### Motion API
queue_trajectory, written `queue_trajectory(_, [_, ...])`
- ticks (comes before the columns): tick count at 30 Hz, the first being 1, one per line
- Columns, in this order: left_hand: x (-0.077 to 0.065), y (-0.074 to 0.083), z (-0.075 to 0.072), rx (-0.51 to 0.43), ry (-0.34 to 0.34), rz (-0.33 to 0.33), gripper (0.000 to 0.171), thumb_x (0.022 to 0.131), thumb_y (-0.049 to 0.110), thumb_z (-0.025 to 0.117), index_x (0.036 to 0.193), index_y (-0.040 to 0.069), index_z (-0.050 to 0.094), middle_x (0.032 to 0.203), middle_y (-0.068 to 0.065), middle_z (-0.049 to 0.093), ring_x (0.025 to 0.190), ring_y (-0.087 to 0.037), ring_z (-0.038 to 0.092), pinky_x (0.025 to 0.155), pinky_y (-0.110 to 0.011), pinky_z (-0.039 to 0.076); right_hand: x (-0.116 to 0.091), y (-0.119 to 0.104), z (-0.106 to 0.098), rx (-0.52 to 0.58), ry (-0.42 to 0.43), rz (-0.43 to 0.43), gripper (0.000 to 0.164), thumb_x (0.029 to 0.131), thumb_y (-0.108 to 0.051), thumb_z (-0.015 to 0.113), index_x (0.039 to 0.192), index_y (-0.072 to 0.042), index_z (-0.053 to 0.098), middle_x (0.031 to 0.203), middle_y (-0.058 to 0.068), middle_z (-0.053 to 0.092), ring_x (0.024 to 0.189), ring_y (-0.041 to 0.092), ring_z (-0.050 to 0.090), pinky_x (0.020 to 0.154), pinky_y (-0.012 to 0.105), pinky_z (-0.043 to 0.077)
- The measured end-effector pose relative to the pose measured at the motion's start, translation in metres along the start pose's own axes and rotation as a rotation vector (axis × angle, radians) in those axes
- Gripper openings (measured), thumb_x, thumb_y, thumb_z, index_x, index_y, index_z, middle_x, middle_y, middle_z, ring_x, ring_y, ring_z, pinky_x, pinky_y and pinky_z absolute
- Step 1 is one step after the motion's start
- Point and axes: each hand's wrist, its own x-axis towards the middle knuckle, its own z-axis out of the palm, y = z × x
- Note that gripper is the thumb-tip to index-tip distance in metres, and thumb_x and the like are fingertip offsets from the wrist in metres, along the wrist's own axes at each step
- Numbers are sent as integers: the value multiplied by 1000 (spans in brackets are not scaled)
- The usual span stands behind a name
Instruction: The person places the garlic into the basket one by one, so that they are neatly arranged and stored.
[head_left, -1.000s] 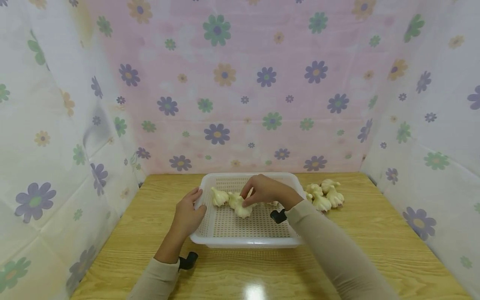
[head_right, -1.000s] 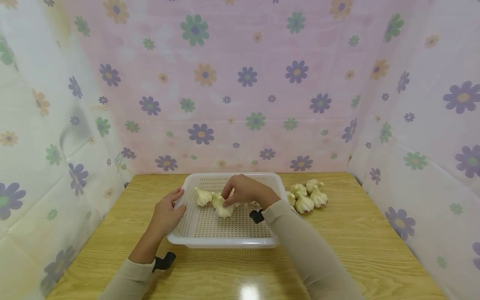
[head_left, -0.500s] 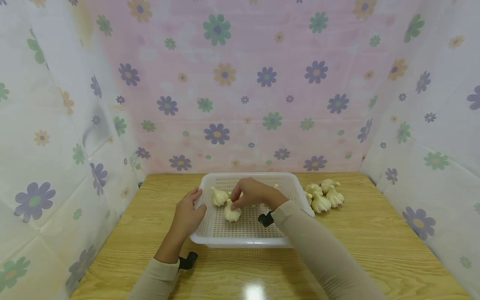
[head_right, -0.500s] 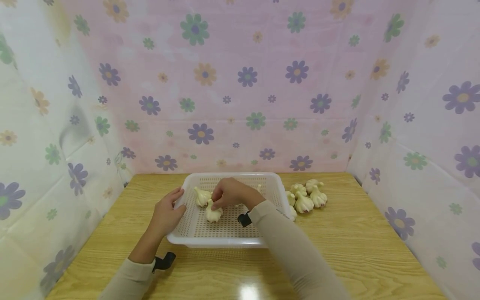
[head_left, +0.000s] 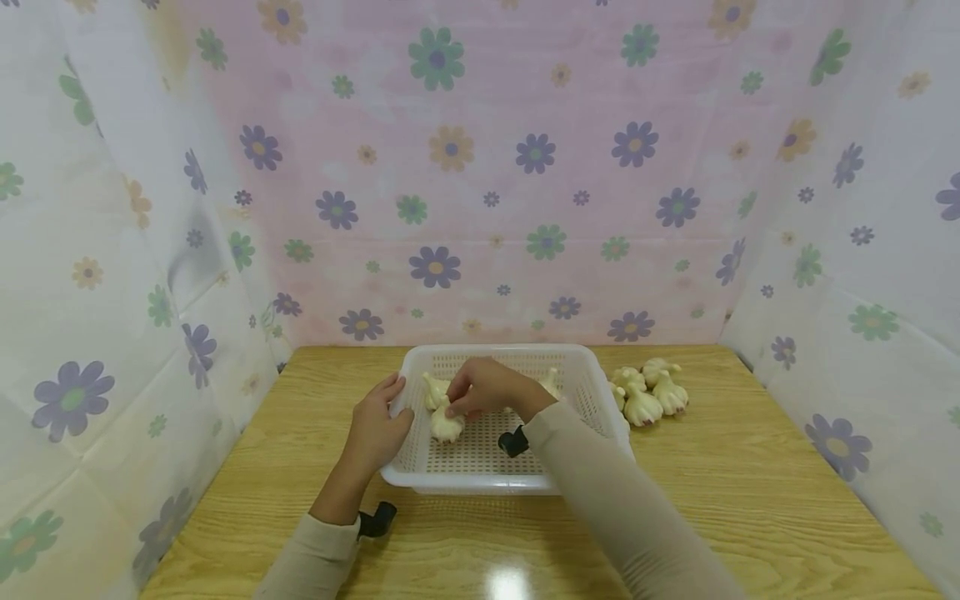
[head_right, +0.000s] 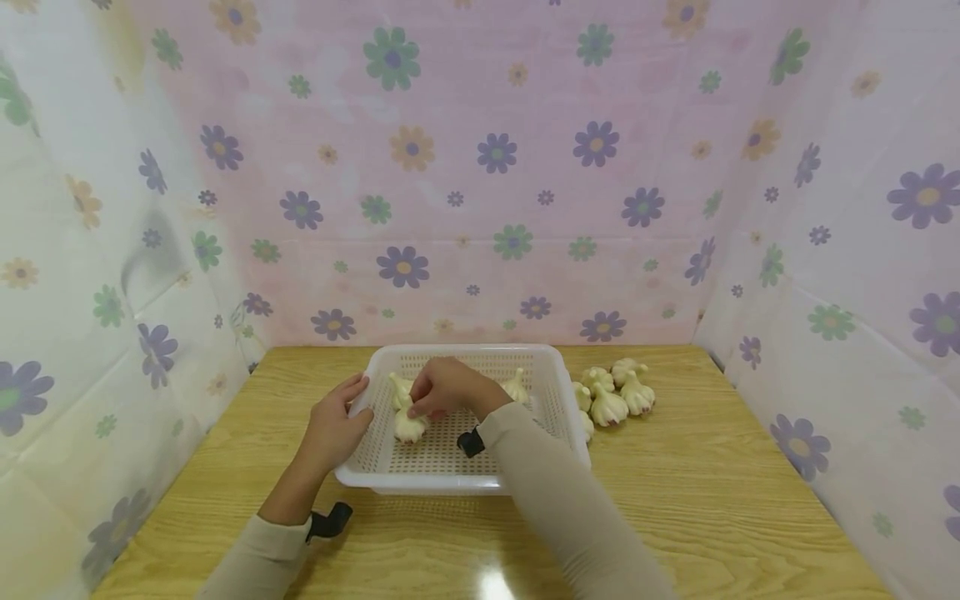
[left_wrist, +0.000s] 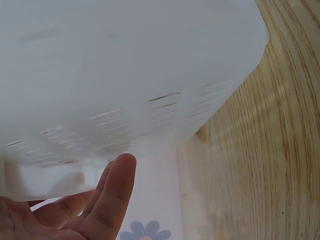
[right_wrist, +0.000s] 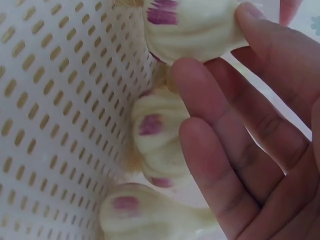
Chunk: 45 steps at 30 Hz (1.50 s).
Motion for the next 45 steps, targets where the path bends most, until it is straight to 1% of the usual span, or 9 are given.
queue_trajectory(8, [1, 0, -2, -2, -10, 2, 62, 90, 11, 62, 149, -4, 50, 162, -15, 43, 151, -38, 36, 117, -53, 39, 6, -3, 5, -29, 17, 40, 5, 89, -23, 82, 86, -19, 82, 81, -6, 77, 74, 26, 76, 70, 37, 64])
queue_trajectory(13, [1, 1, -2, -4, -15, 2, 63, 90, 12, 62, 150, -3, 50, 162, -15, 42, 151, -38, 36, 117, -53, 40, 8, -2, 6, -21, 21, 44, 5, 88, -23, 83, 90, -18, 82, 82, -7, 77, 74, 27, 77, 69, 37, 63])
queue_trajectory(16, [1, 1, -1, -3, -18, 2, 62, 91, 12, 61, 150, -3, 50, 163, -15, 42, 151, -39, 36, 116, -54, 40, 8, -1, 6, -30, 13, 42, 6, 88, -22, 83, 94, -19, 83, 84, -8, 77, 76, 26, 76, 69, 34, 63])
queue_trajectory(19, [2, 1, 0, -8, -21, -1, 62, 91, 12, 62, 150, -3, 49, 163, -15, 41, 152, -38, 35, 117, -54, 39, 8, 0, 6, -45, 7, 42, 9, 89, -22, 82, 97, -20, 83, 87, -8, 77, 77, 22, 75, 69, 31, 61])
queue_trajectory(21, [2, 0, 1, -10, -21, -3, 62, 91, 12, 62, 150, -2, 50, 163, -14, 42, 152, -38, 35, 117, -54, 39, 7, -1, 6, -42, 6, 54, 14, 88, -22, 83, 102, -19, 83, 91, -7, 78, 77, 18, 75, 70, 30, 61])
queue_trajectory(25, [2, -2, 2, -3, -14, -2, 62, 91, 13, 62, 150, -2, 50, 163, -14, 42, 152, -38, 36, 117, -54, 39, 6, -2, 6, -62, 11, 81, 26, 84, -23, 87, 109, -18, 82, 98, -8, 78, 85, 8, 72, 79, 29, 61])
queue_trajectory(27, [1, -2, 1, -3, -12, -2, 62, 92, 13, 62, 150, -3, 50, 163, -14, 42, 152, -39, 36, 118, -55, 38, 7, -2, 6, -85, 10, 83, 29, 82, -24, 88, 110, -18, 82, 100, -8, 79, 89, 6, 71, 83, 29, 60])
queue_trajectory(34, [0, -2, 0, 2, -8, -3, 61, 93, 14, 63, 150, -3, 49, 163, -15, 42, 151, -40, 35, 118, -55, 38, 8, -2, 8, -129, 7, 64, 30, 79, -23, 90, 108, -17, 82, 99, -7, 79, 89, 5, 69, 84, 28, 58])
queue_trajectory(45, [1, -2, 0, 3, -15, 8, 61, 94, 13, 62, 151, -4, 49, 163, -16, 41, 151, -40, 35, 118, -55, 37, 10, 1, 13, -105, -21, 67, 30, 74, -21, 94, 101, -23, 82, 93, -12, 75, 89, 7, 68, 80, 26, 57])
